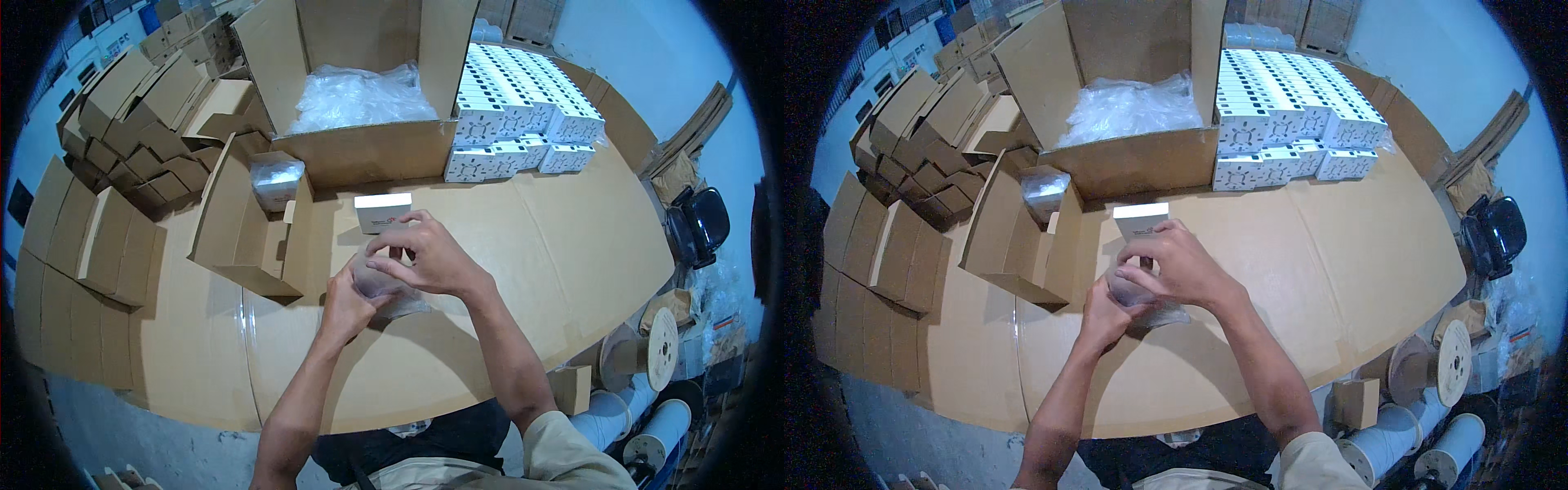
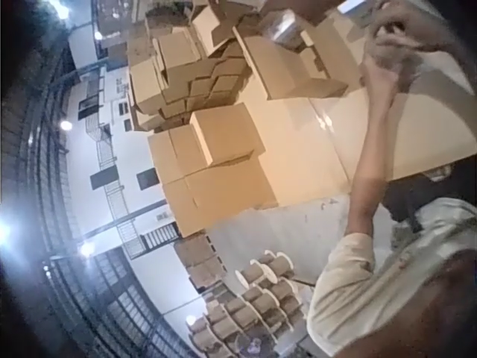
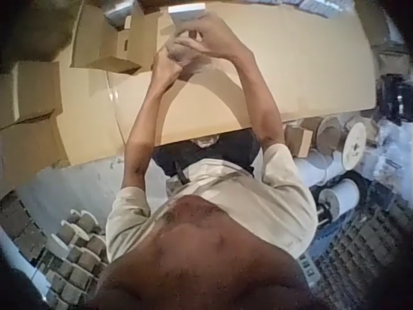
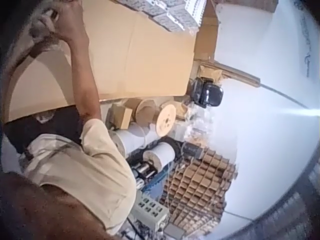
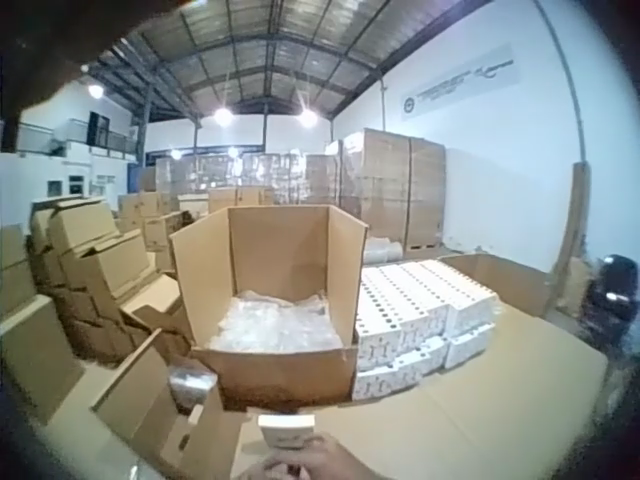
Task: Packing small white product boxes into plastic bags and placing them into shipping cartons.
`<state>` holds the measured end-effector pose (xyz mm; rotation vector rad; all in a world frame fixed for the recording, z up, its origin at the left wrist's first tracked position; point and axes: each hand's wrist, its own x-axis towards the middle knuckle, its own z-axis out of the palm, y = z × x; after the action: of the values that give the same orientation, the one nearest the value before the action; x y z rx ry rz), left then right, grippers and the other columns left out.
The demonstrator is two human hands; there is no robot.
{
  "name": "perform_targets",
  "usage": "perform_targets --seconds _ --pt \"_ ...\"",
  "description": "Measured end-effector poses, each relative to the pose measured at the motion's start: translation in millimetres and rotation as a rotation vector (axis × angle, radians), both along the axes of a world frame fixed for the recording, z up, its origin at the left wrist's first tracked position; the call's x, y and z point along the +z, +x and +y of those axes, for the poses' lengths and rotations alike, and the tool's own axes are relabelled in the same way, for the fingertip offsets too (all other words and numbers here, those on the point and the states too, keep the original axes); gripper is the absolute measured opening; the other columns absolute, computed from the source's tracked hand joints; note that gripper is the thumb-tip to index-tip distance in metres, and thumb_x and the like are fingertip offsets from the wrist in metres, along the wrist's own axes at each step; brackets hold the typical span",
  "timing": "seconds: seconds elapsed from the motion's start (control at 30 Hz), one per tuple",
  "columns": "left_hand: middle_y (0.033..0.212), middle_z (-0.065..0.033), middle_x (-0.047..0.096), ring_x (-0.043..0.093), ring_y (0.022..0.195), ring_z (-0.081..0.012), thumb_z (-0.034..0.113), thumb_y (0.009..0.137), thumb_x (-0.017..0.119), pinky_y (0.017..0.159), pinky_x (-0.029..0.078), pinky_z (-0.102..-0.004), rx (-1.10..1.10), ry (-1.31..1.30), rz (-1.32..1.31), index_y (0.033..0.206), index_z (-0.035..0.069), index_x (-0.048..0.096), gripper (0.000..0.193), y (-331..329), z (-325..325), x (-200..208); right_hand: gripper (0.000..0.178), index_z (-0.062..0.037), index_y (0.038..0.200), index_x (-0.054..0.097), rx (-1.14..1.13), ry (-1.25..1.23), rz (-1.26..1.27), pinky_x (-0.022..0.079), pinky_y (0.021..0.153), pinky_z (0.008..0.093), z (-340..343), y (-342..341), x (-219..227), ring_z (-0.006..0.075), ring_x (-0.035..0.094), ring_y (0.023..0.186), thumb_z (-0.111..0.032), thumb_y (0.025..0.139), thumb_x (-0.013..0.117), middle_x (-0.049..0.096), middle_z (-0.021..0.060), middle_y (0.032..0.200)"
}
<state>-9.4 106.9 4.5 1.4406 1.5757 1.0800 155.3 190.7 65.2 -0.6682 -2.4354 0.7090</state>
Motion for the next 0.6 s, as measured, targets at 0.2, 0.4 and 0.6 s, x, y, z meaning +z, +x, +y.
perform_targets --seconds 0.2,0.4,0.6 --pt "0.109 -0.0134 0.074 0.070 0.101 -0.0229 0.012 0.068 0.092 0.090 0.055 -0.0385 0.020 -0.001 -0.077 0.121 0.001 0.064 0.060 -2.9 4.1 -11.3 0.018 -0.0024 0.096 0.073 -0.168 0.015 0.287 0.047 0.092 0.0339 9.8 8.9 -10.1 0.0169 0.060 0.067 -0.018 0.097 0.064 0.067 0.0077 0.072" --pt "0.106 -0.0118 0.074 0.071 0.098 -0.0218 0.014 0.067 0.092 0.088 0.055 -0.0373 0.006 0.039 -0.105 0.117 0.002 0.065 0.058 -3.7 5.0 -16.0 0.022 -0.0033 0.117 0.068 -0.233 -0.377 0.762 0.051 0.087 0.0311 35.1 20.2 -37.5 0.0135 0.065 0.097 -0.016 0.104 0.053 0.072 0.0048 0.106" --pt "0.103 -0.0122 0.074 0.070 0.096 -0.0211 0.015 0.067 0.092 0.087 0.056 -0.0367 0.052 0.017 -0.044 0.111 0.002 0.065 0.054 -3.2 4.0 -10.2 0.026 -0.0079 0.124 0.067 -0.296 -0.374 0.601 0.053 0.087 0.0299 47.1 22.2 -64.1 0.0146 0.064 0.103 -0.008 0.098 0.062 0.070 0.0044 0.117"
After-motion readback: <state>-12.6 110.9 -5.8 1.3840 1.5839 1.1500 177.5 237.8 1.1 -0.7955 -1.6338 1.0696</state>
